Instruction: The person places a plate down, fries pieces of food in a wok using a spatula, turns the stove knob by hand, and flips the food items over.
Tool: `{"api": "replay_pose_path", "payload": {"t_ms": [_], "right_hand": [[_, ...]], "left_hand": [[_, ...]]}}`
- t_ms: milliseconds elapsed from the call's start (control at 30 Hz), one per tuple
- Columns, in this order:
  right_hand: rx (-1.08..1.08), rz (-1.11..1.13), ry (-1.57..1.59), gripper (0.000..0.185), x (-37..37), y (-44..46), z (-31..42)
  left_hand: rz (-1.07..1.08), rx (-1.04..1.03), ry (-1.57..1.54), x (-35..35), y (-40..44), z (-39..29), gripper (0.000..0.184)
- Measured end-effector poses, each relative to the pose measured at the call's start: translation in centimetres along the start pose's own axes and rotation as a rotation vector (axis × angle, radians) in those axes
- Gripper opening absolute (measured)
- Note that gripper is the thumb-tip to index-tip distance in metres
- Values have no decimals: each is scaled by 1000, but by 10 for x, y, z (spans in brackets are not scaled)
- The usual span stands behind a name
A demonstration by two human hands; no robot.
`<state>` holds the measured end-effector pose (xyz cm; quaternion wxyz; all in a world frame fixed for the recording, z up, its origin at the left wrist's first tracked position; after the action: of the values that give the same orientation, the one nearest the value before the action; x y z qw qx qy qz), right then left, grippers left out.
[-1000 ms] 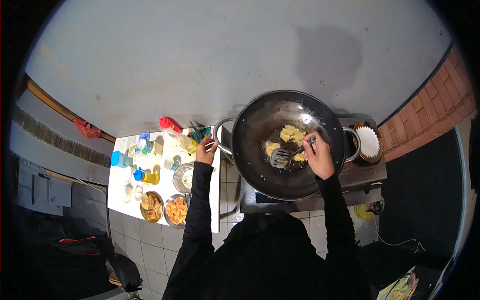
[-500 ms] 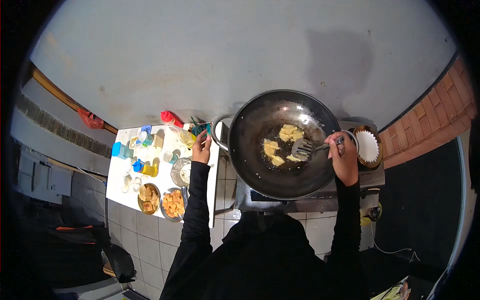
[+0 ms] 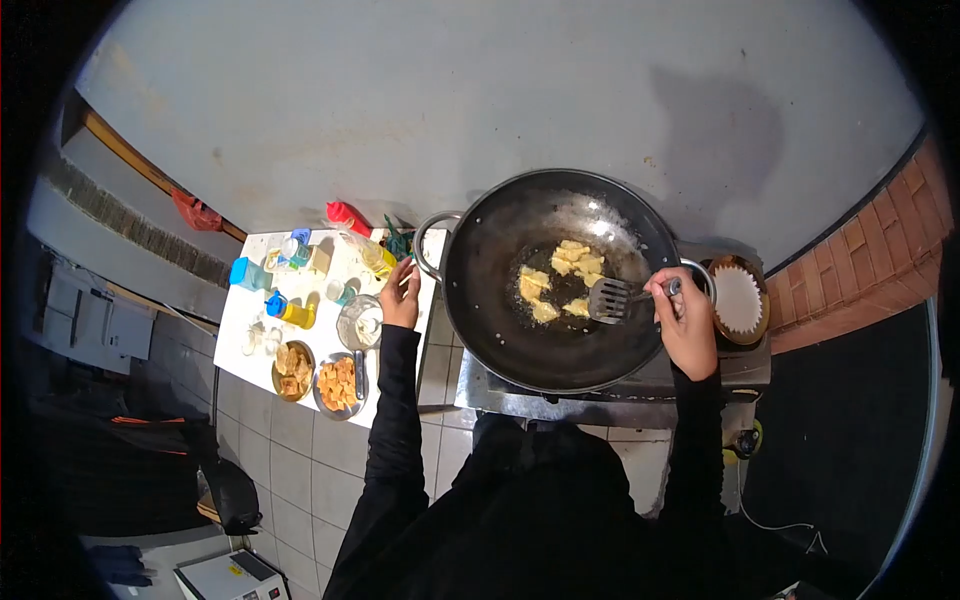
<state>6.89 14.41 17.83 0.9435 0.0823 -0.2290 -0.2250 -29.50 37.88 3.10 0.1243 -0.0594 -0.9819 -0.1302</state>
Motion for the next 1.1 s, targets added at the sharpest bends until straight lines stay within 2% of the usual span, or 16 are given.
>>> {"api": "replay_pose_path", "payload": {"t_ms": [200,333,533,667,733,900,1100], "right_hand": [[46,75,14,4,-8,1,1],[84,77,-7,5,0,6,6],[98,106,-204,6,11,8,13],[96,118,-220,6,3,6,0],[209,46,-189,6,-1,6,-5],[75,63,-116,4,-9,0,-22],[92,3,-23,4,-14,-7,-27]], "left_hand": [[-46,-22,-18,6,-18,-3,38],[-44,55,-74,14,-27,-6,38],[-73,112,-105,19,-35,-30,37],[-65,79,-130,19,-36,-32,35],[-67,83,-147,18,-37,-35,34],[-50,104,-185,18,-41,-39,32],[-39,88,-218,17,-44,-39,32]]}}
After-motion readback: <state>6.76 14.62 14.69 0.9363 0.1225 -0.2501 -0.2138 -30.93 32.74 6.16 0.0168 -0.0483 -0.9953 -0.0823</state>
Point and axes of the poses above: each hand's wrist, its own y-axis towards the middle knuckle, its own x-axis out of the back of the hand, z = x × y, the point moved 3 cm from there along y, towards the middle knuckle, and after that the axes turned 1 degree about z, right-handed, at the moved point
